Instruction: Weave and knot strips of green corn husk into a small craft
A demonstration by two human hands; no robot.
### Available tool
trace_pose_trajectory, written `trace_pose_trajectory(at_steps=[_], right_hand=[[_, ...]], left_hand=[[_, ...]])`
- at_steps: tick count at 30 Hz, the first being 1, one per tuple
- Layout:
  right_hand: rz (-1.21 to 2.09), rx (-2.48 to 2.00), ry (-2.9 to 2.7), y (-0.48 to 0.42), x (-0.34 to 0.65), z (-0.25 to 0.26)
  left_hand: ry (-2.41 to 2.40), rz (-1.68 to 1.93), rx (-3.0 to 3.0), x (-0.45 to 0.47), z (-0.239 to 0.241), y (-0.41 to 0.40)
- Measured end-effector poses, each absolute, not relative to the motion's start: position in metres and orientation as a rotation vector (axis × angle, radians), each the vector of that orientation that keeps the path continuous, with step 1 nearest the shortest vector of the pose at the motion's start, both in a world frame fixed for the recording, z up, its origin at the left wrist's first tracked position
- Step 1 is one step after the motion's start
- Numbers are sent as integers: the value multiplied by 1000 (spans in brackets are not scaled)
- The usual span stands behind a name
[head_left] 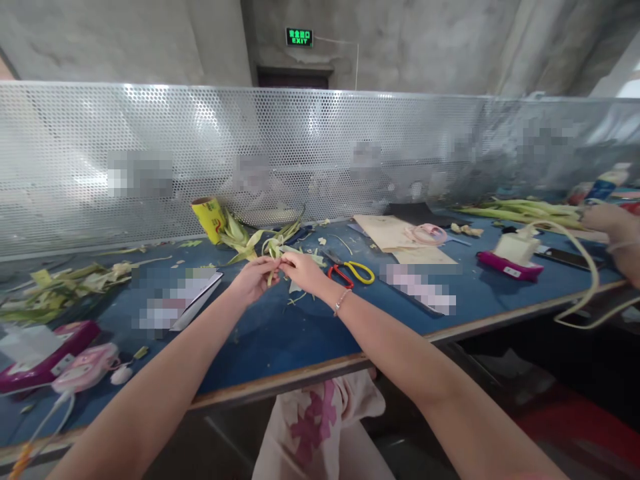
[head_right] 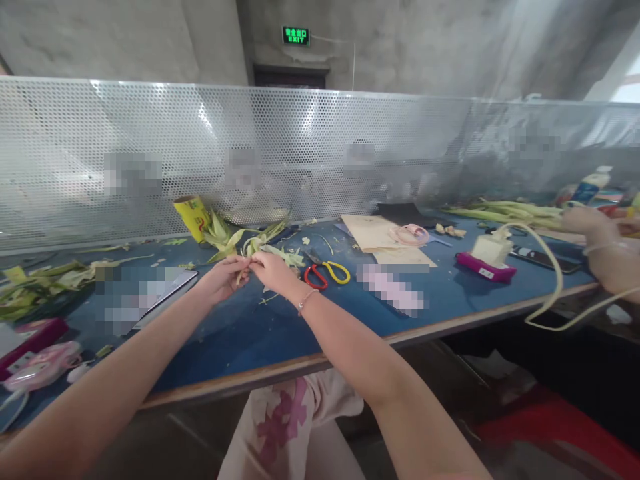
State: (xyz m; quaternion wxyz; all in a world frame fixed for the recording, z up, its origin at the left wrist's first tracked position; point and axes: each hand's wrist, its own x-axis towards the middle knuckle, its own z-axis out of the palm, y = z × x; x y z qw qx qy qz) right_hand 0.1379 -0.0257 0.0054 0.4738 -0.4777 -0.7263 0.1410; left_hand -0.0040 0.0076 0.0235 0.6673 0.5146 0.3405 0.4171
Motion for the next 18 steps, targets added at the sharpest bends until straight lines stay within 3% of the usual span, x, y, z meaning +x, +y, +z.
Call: trace_pose_trajectory(at_steps=[18], right_hand=[[514,-1151,-1883,-32,145,3]], left_hand=[[781,864,1210,-7,20,7]])
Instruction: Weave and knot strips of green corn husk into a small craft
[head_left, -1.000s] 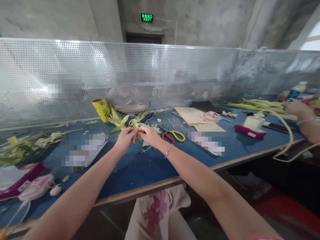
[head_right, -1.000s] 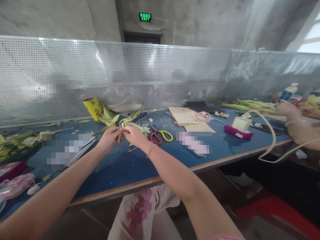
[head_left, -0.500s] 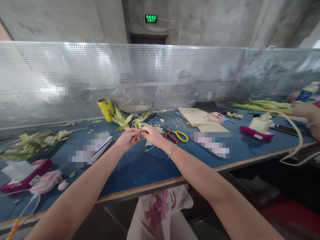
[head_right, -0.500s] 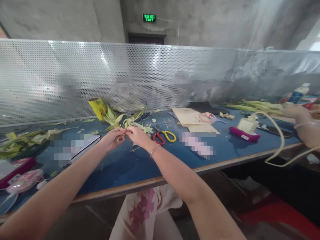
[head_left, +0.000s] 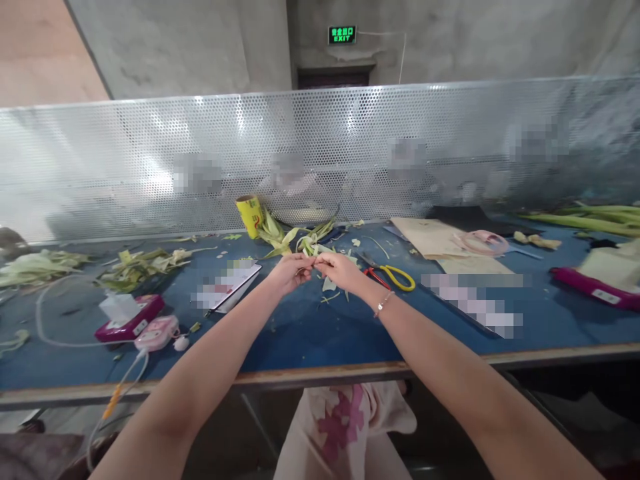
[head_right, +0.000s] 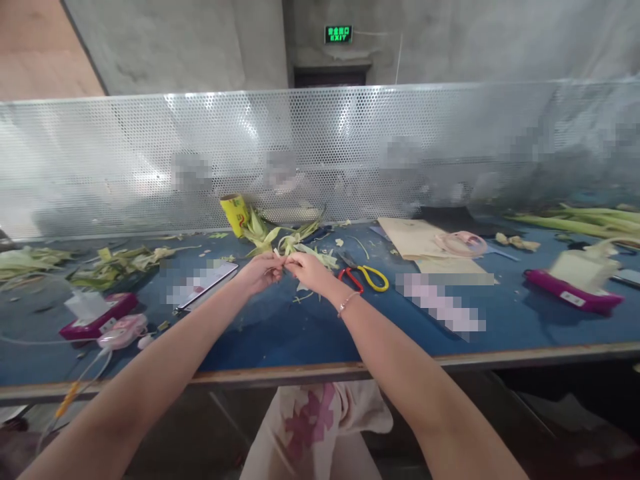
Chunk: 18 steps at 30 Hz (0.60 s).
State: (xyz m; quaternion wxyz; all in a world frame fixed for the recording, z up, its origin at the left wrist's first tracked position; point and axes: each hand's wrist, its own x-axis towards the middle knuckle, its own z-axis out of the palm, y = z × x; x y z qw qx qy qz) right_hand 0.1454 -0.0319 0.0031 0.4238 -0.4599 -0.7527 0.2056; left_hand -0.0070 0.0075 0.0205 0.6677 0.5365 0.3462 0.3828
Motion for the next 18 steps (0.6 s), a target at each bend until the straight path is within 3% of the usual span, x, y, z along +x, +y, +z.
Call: trace_pose_trajectory(at_steps=[18], right_hand=[[781,-1163,-1931,-36,157,12]], left_hand=[[792,853,1235,-6,17,7]])
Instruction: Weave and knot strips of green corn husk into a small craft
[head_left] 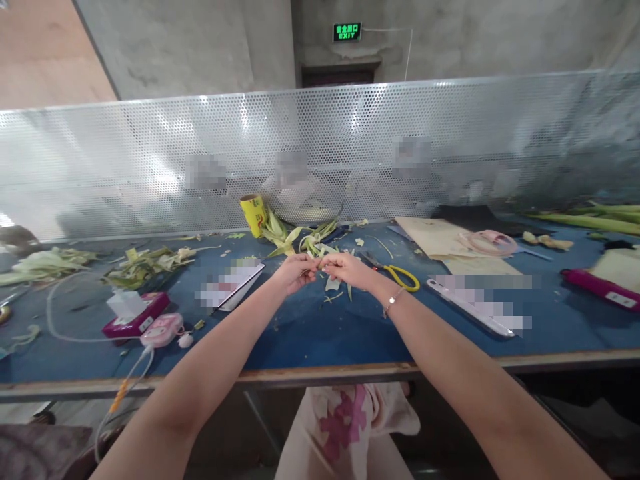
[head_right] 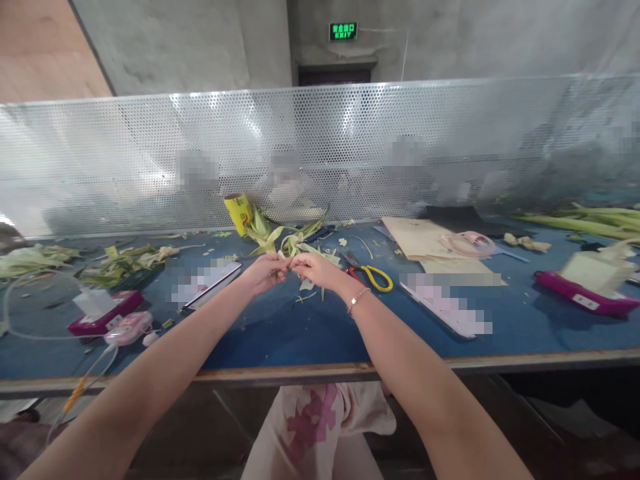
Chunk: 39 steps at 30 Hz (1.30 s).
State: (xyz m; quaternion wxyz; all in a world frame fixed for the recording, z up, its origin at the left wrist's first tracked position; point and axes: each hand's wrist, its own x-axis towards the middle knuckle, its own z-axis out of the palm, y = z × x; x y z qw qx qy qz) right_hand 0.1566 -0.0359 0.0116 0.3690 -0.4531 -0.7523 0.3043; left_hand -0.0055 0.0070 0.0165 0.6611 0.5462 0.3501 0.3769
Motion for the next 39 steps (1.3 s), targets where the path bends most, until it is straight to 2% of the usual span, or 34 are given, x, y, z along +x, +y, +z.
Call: trace_pose_trajectory(at_steps=[7,13,20,39], right_hand=[[747,-1228,-1920,-32,151,-2],[465,-1254,-2003,-26,147,-16],[164,-1206,-2002,-29,150,-10],[440,-1252,-2049,-37,155,-10]], left_hand=[[875,898,1250,-4,13,7],[894,942,1329,-4,5,6],[838,960,1471,-2,3,-2],[730,967,1445,0,-6,-2]])
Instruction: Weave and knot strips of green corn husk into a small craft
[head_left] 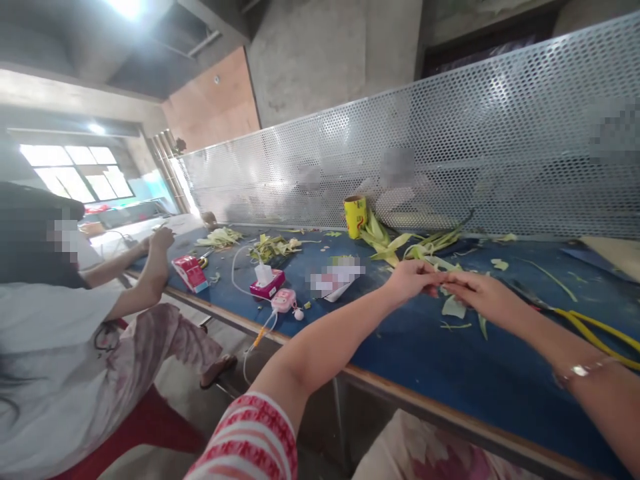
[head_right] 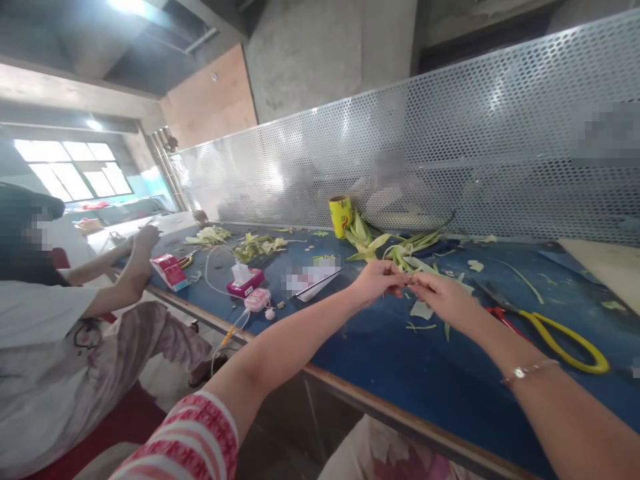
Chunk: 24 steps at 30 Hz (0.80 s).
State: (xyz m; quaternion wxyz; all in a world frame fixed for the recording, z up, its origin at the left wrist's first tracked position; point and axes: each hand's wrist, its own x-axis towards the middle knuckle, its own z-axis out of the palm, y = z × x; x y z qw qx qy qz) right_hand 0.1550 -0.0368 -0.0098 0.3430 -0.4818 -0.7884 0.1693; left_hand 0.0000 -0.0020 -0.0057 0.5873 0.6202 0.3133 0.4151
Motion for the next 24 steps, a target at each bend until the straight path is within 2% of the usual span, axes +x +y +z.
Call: trace_pose_trajectory(at_steps=[5,10,13,20,24], right_hand=[[354,-1371,-2116,-34,161,-11],[-142,-1351,-1939,-17,184,-25],[-327,-1250,-1958,-8,191,-31],[-10,-1166,-2217,-15,178,-25],[24,-1188,-2211,-18,176,-23]], left_hand=[[880,945,1724,-4,-3,-6],[1060,929,2022,-2,-8,-5],[1037,981,2112,0,-11,-4],[1005,1064,2052,1,-13,-5],[975,1084,2100,0,-14,-5]])
